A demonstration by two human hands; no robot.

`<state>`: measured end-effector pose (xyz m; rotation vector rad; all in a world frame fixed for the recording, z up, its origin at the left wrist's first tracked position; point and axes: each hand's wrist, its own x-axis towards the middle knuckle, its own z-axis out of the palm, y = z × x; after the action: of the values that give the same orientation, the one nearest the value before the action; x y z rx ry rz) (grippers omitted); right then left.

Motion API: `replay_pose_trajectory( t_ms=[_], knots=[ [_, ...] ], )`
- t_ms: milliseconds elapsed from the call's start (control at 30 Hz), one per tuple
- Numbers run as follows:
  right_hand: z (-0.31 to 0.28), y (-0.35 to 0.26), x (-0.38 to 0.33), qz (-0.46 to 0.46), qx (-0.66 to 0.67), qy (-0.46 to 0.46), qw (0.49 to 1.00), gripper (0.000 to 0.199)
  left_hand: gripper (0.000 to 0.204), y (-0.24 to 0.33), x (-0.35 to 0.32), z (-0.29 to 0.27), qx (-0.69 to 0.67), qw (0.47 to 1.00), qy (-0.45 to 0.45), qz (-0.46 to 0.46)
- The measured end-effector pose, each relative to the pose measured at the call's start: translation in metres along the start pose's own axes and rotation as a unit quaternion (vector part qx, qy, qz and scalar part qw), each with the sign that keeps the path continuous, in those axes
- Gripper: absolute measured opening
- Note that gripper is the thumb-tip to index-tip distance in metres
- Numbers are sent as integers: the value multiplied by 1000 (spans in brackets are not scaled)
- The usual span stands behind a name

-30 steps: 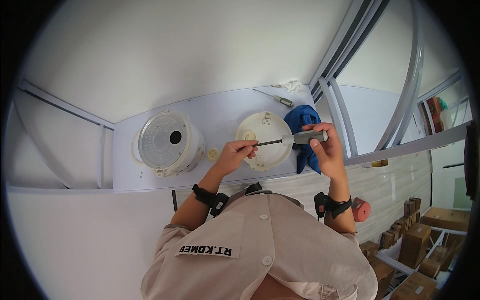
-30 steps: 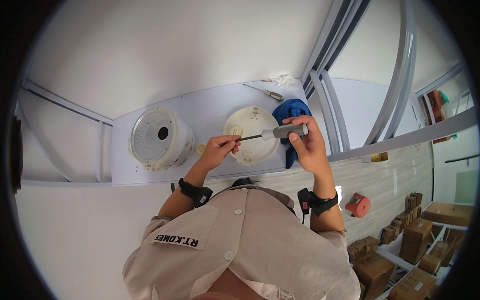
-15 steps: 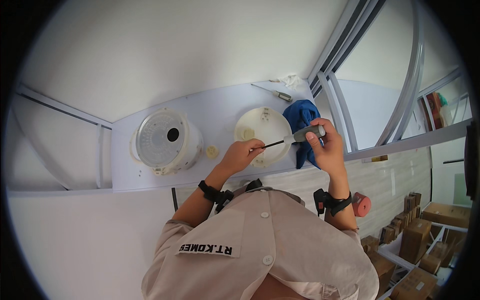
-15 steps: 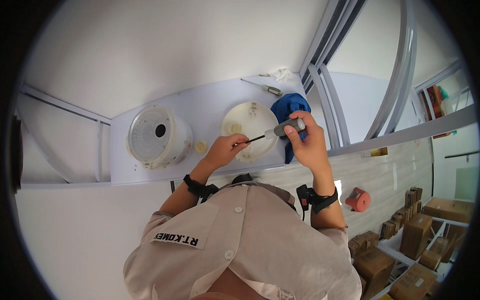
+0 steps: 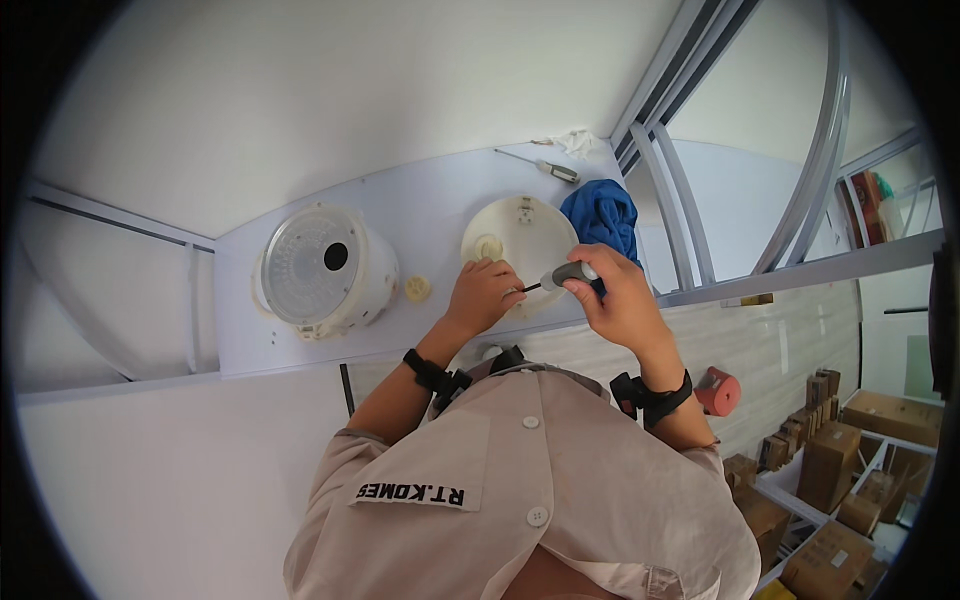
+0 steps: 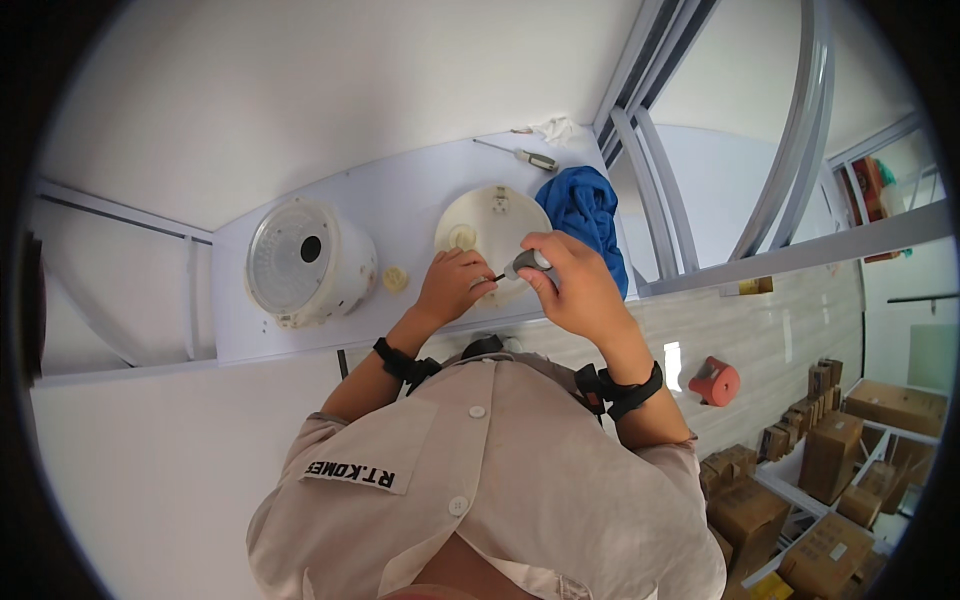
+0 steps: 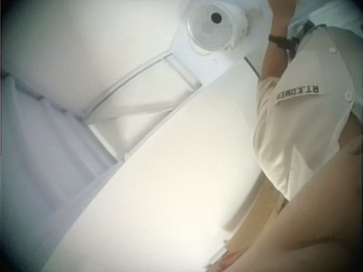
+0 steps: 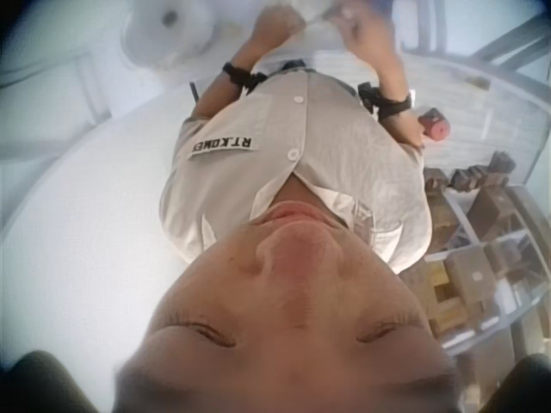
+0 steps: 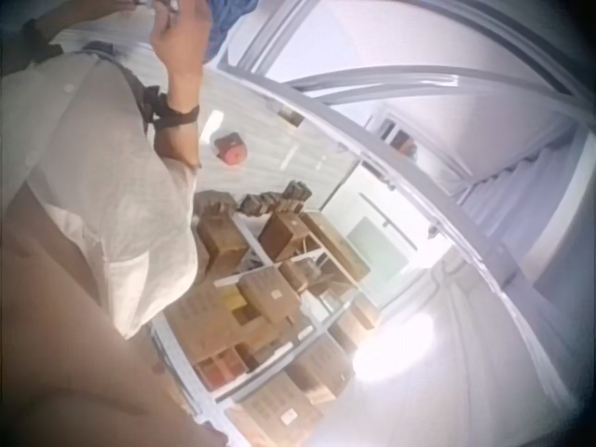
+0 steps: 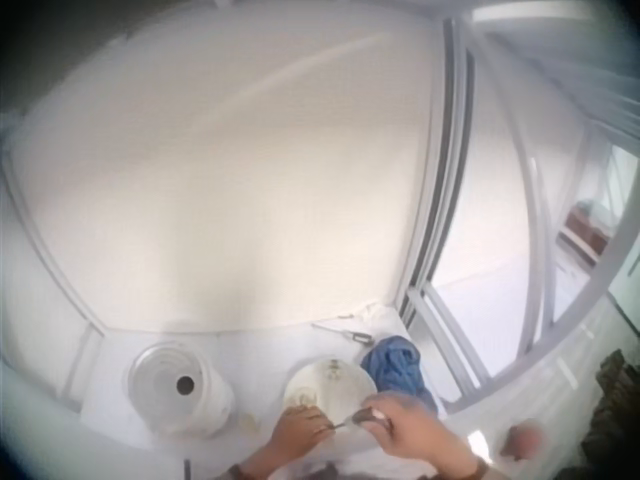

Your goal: The person uses a screwdriver to fasten screws into a white plastic appliance component, then places a circular white plastic cover over the assembly. The person continues to secure the cover with additional screws.

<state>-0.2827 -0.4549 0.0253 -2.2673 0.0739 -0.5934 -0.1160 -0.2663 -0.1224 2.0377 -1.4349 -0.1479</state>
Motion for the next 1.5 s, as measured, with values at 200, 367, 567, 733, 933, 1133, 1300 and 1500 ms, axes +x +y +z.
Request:
replay_pose_trajectory(
  t_ms=[200,367,567,733,933,1133,1300,1500],
  knots=[
    [5,-2,-1,-9,-37,0,999,31,23,0,-5,3,5,1000,-9,-9],
    [9,-1,-4,-17,-47,3,999,32,32,1,-8,4,3,1000,-21,-16],
    [12,1,-6,-9,-51,-7,999,33,36,1,-10,2,0,999,-28,-19],
    [15,2,-6,-40,-76,-3,996,36,43,2,-13,4,-4,999,-40,-25],
    [19,-3,-3,-50,-127,-44,990,38,55,-1,-19,3,14,996,-92,6],
    [18,-6,3,-88,-140,-16,986,37,68,-5,-21,4,20,996,-87,18],
    [20,-10,2,-69,-134,-52,987,38,61,-6,-24,12,33,998,-49,29],
    [25,-16,4,-82,-185,-54,978,46,54,-7,-19,16,19,999,-17,46]
  ],
)
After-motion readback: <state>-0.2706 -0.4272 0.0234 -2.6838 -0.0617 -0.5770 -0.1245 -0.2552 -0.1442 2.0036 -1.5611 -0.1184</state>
